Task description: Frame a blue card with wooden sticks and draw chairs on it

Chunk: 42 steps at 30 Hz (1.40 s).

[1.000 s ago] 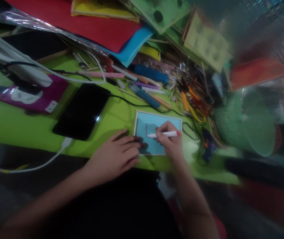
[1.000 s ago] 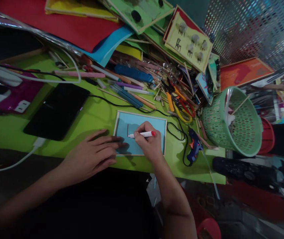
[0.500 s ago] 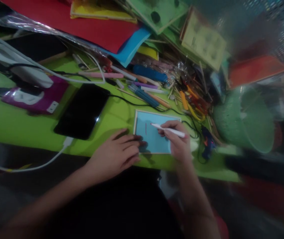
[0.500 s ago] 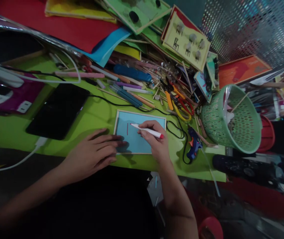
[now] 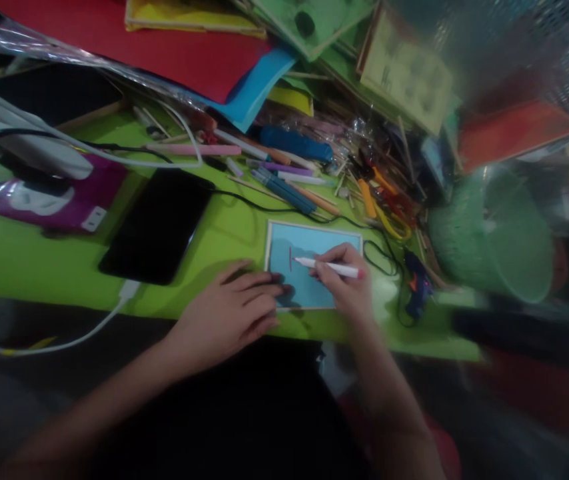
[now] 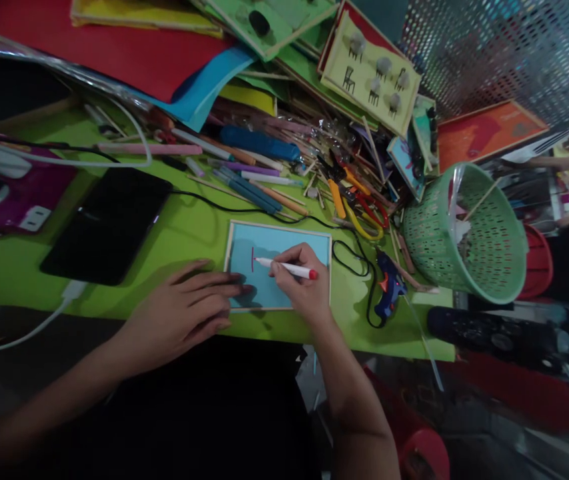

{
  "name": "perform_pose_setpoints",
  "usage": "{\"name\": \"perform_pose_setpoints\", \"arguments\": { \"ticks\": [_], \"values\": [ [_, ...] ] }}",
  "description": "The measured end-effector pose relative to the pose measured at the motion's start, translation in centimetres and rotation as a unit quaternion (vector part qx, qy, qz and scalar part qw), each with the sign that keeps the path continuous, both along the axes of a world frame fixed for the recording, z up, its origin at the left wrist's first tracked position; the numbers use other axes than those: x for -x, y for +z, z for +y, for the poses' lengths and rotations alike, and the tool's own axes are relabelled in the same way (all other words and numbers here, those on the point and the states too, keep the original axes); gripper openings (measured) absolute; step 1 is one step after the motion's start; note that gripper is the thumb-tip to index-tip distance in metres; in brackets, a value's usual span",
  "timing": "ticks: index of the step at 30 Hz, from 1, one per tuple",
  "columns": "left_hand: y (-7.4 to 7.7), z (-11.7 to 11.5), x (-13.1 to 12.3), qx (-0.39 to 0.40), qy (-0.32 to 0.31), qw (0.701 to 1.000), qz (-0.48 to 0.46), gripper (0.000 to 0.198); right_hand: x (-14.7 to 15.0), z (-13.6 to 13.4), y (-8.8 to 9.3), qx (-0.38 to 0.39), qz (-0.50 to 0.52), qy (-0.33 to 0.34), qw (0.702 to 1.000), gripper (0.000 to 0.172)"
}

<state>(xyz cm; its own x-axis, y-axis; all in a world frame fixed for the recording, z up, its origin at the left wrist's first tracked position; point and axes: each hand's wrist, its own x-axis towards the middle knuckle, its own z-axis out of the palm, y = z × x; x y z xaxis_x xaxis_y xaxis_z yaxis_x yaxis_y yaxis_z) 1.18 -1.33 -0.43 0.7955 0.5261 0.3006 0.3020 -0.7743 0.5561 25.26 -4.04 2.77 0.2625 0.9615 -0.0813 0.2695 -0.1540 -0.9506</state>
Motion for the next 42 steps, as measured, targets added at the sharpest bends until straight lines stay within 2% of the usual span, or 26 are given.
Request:
{"name": "perform_pose_setpoints", "arguments": {
  "ticks": [10,18,25,30,42],
  "values": [
    [0.15,0.01,-0.08,-0.008,0.001,1.000,0.003,0.025,0.04,-0.06,-0.10,0.006,-0.020,0.003,1.000,0.020],
    [0.21,0.08,0.03,0.006,-0.001,1.000,0.001,0.021,0.17,0.02,0.14,0.015,-0.035,0.011,0.999,0.018],
    [0.15,0.10,-0.06,-0.023,0.003,1.000,-0.009,0.024,0.27,0.00,0.22,0.018,-0.050,0.012,0.998,0.013],
    [0.10,0.06,-0.05,-0.016,0.002,1.000,-0.008,0.023,0.29,0.03,0.26,0.016,-0.060,0.017,0.998,0.012],
    [0.27,0.06,-0.14,-0.017,0.006,1.000,-0.002,0.027,0.09,0.12,0.03,-0.001,-0.002,0.016,1.000,0.015]
  ]
}}
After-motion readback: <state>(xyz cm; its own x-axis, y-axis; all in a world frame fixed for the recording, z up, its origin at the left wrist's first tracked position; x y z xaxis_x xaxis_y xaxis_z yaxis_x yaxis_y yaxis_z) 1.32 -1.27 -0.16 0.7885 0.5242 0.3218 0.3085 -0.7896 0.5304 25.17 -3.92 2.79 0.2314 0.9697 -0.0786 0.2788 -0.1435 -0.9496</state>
